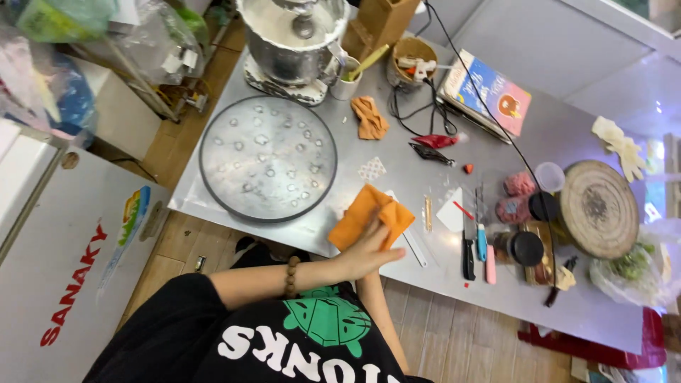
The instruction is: Preparing a professional stand mixer by attaching a bowl of cream and cleaning the surrounding equipment.
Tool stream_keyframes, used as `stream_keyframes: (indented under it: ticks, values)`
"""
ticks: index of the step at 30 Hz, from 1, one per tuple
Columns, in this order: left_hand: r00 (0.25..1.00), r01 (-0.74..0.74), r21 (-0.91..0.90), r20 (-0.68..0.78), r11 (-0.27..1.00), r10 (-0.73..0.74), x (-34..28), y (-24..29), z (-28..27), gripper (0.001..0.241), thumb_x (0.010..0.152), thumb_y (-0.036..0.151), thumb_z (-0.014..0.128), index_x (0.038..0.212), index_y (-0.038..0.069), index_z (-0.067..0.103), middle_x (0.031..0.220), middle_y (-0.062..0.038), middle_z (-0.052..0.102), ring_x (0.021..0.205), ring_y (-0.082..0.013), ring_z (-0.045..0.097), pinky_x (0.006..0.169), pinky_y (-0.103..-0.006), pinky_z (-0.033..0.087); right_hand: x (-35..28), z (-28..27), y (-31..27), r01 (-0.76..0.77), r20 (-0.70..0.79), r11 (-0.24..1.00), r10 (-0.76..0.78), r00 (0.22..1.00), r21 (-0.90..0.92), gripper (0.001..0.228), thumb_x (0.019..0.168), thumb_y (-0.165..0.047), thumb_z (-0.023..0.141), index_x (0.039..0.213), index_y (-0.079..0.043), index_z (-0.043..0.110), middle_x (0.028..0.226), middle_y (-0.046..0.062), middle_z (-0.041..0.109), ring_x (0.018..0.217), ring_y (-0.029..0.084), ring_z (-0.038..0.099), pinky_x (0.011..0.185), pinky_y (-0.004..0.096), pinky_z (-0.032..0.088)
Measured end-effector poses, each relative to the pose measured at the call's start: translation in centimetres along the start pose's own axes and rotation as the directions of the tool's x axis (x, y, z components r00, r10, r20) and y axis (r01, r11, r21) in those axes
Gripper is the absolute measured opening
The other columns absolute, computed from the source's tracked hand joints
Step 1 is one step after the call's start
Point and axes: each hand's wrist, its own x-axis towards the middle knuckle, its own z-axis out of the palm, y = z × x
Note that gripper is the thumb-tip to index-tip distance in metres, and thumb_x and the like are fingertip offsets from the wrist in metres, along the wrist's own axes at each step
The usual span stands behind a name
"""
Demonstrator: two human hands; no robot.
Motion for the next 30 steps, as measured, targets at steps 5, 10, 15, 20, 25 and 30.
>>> stream_keyframes:
  ticks: [5,10,15,20,25,30]
  values:
    - [0.78,0.069,-0.204,0.621,0.976,0.075,0.2,4.5,-5.1,0.068,0.1,0.041,0.063,0.153,0.0,0.05,0.161,-0.017,0.051,0.155,-0.0334,0.045,0.128,-0.0451,0.032,1.3,-5.3,1.9,0.102,0.12,0.982,-0.083,0.989,-0.158,0.062,0.091,-0.052,0.055,0.137,-0.011,0.052,0.147,0.01,0.055,0.134,0.026,0.05,0.109,0.044,0.038]
    - [0.783,0.614,-0.759,0.549,-0.217,0.293,0.4,-1.5,-6.9,0.075,0.105,0.052,0.053,0.165,0.018,0.024,0.169,-0.015,0.027,0.156,-0.0308,0.029,0.126,-0.0485,0.031,3.9,-12.5,2.9,0.203,0.278,0.935,-0.12,0.953,-0.289,0.05,0.096,-0.047,0.054,0.135,-0.015,0.051,0.153,0.007,0.05,0.138,0.023,0.047,0.113,0.046,0.037]
    - [0.717,0.632,-0.774,0.606,0.047,0.344,-1.3,-5.4,-8.3,0.084,0.099,0.066,0.044,0.168,0.025,0.021,0.173,-0.01,0.025,0.157,-0.0288,0.029,0.127,-0.0446,0.031,5.5,-13.5,0.5,0.015,0.436,0.981,0.074,0.897,-0.195,0.043,0.111,-0.046,0.047,0.139,-0.014,0.051,0.152,0.007,0.05,0.142,0.027,0.046,0.12,0.049,0.035]
    - [0.732,0.651,-0.759,0.635,0.022,0.246,-1.3,-13.4,-10.6,0.089,0.112,0.069,0.046,0.164,-0.002,0.036,0.164,-0.024,0.039,0.147,-0.0398,0.046,0.125,-0.0546,0.036,4.8,1.7,-3.8,-0.122,0.574,0.992,0.119,0.81,-0.033,0.043,0.123,-0.045,0.039,0.151,-0.014,0.051,0.149,0.01,0.054,0.144,0.029,0.048,0.134,0.054,0.028]
    - [0.861,0.495,-0.388,0.102,0.777,-0.498,0.8,-8.8,-6.5,0.052,0.102,0.042,0.052,0.14,0.006,0.052,0.143,-0.014,0.057,0.125,-0.028,0.063,0.103,-0.045,0.054,4.4,8.0,-0.6,0.313,0.33,0.492,-0.056,0.942,-0.812,0.065,0.107,-0.046,0.044,0.156,-0.004,0.038,0.162,0.011,0.042,0.152,0.025,0.036,0.129,0.045,0.019]
    - [0.882,0.294,-0.909,0.139,0.294,-0.451,-2.5,-13.7,-5.3,0.054,0.104,0.046,0.043,0.148,0.014,0.047,0.151,-0.007,0.052,0.134,-0.0199,0.056,0.109,-0.0398,0.048,5.5,7.8,-4.1,0.596,0.614,-0.411,0.104,0.783,-0.69,0.06,0.106,-0.043,0.045,0.153,-0.005,0.047,0.161,0.016,0.045,0.152,0.029,0.039,0.128,0.044,0.022]
